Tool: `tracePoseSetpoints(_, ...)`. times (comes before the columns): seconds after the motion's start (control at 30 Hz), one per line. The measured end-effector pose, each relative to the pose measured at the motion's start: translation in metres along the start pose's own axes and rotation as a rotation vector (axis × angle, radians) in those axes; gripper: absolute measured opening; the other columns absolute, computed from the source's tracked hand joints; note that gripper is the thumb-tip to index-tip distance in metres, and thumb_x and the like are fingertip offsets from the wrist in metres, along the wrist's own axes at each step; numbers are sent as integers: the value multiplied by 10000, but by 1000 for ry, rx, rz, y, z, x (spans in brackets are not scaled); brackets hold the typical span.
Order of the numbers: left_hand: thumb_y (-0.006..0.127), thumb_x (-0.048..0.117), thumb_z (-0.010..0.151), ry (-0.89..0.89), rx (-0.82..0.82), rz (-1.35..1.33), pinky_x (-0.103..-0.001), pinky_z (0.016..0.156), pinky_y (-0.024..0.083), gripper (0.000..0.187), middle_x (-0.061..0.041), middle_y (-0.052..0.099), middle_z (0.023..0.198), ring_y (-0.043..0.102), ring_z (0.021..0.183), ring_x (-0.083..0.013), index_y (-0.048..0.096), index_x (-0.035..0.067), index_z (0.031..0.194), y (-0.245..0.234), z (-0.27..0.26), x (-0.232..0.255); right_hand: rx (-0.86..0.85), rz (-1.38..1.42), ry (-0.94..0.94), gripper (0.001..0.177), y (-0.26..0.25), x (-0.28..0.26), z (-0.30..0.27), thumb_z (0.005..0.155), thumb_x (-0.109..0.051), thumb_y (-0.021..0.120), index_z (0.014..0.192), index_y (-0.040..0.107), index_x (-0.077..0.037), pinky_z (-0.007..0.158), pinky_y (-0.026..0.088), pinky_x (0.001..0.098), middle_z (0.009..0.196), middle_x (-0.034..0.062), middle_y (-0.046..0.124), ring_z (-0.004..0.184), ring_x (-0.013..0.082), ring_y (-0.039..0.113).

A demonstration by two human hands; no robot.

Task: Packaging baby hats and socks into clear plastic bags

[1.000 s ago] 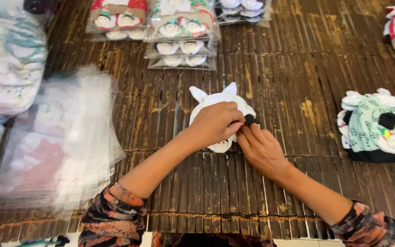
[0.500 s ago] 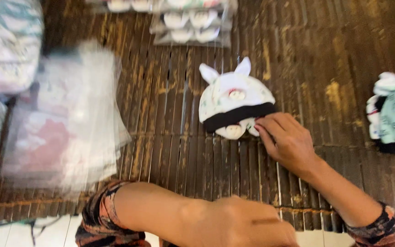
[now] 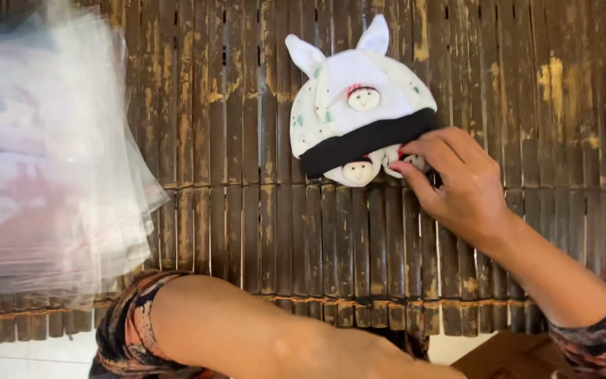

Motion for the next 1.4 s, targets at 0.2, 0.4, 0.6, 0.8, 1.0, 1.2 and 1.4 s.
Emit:
tracePoseSetpoints(0.2,486,52,964,-99,-27,129,-407,477,502,214,-158,568,696,569,582,-288,681,-28,925,-40,61,-63,27,-33,83,75,-29,-3,12,969,-131,786,969,748,-65,687,560,344,854,65,632,752,268,678)
tracePoseSetpoints(0.4,719,184,929,-46,141,388,-475,607,551,226,-138,616,861,654,814,-370,709,11,1075,-23,55,-176,-228,-189,217,402,-16,-8,2,931,-347,747,1059,701,31,647,556,543,858,172,589,734,439,675)
tracePoseSetpoints(0.6,818,230,805,-123,58,502,-470,681,547,391,-107,611,921,634,859,-349,698,61,1138,4,60,-203,-309,185,517,309,-17,11,9,897,-314,763,1097,742,-79,715,517,503,797,133,681,816,436,679)
tracePoseSetpoints(0.8,814,146,772,-40,140,601,-460,747,509,323,-85,629,914,610,902,-332,715,123,1079,21,57,-199,-263,307,583,321,3,27,-6,760,-213,878,1017,720,-104,695,502,478,768,122,663,749,375,665)
tracePoseSetpoints(1.0,757,166,787,-57,62,545,-436,753,484,159,-36,605,907,559,910,-288,766,167,946,30,57,-226,-68,280,389,228,3,18,-6,778,-165,877,923,702,-152,601,525,404,772,35,617,722,296,666)
tracePoseSetpoints(1.2,694,89,812,7,13,501,-419,743,480,132,-37,638,863,579,855,-304,783,182,841,27,57,-225,-20,526,645,133,5,26,0,883,-76,804,939,694,-30,415,541,282,679,79,627,512,179,645)
tracePoseSetpoints(1.4,692,81,824,-19,-5,502,-438,724,482,165,-67,631,863,594,842,-313,788,163,930,22,57,-218,68,295,371,78,-9,24,10,876,-137,829,908,759,-121,538,493,333,745,57,642,615,225,641)
Point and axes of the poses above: each hand's wrist, its own z-axis towards the middle knuckle, its own y-axis out of the palm, x = y × z, the point moved 5 cm from there along z, towards the middle knuckle
